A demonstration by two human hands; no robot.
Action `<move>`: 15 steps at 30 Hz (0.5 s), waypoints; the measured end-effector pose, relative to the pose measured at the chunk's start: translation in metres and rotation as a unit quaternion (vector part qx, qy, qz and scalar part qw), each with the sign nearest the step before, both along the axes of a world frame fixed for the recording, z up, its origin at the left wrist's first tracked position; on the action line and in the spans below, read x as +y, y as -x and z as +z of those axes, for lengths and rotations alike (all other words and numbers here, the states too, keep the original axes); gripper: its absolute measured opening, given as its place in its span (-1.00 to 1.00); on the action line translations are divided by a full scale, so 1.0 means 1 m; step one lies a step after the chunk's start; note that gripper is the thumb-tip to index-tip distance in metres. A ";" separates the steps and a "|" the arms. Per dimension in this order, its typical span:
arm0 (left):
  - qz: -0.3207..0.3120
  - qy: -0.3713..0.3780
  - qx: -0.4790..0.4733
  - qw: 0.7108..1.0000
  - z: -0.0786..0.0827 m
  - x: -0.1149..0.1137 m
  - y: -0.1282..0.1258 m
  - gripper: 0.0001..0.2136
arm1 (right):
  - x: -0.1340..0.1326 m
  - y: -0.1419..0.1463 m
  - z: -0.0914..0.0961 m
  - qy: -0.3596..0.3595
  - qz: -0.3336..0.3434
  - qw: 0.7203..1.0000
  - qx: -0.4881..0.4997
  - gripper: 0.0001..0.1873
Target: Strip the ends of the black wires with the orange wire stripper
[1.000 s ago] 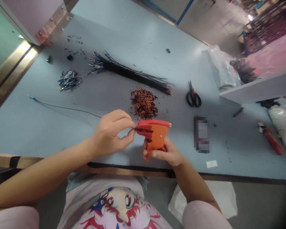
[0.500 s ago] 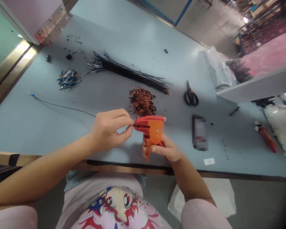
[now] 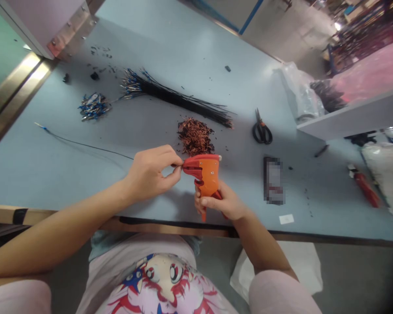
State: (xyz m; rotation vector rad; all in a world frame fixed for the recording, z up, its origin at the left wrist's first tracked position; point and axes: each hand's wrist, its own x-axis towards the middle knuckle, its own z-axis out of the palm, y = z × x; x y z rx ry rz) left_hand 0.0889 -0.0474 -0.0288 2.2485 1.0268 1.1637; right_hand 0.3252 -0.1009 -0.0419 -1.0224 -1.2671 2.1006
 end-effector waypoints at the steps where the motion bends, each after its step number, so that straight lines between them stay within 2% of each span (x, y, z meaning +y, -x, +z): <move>1: -0.001 0.001 0.000 1.000 0.000 0.000 0.000 -0.92 | -0.001 0.001 0.001 0.000 -0.001 1.000 -0.002 -0.75; 6: -0.003 0.009 0.012 1.000 -0.002 0.000 0.000 -0.90 | -0.002 0.008 0.004 -0.026 -0.014 0.999 -0.023 -0.70; 9: 0.002 0.003 0.023 1.000 -0.004 -0.001 -0.001 -0.88 | -0.004 0.011 0.003 -0.014 -0.041 0.999 -0.023 -0.62; 13: 0.019 -0.018 0.021 0.999 -0.003 0.000 -0.001 -0.87 | -0.001 0.010 0.001 -0.002 -0.050 0.999 0.013 -0.65; 15: 0.041 -0.034 0.010 0.999 -0.002 0.002 0.001 -0.88 | 0.004 0.005 0.003 -0.011 -0.087 0.995 0.046 -0.65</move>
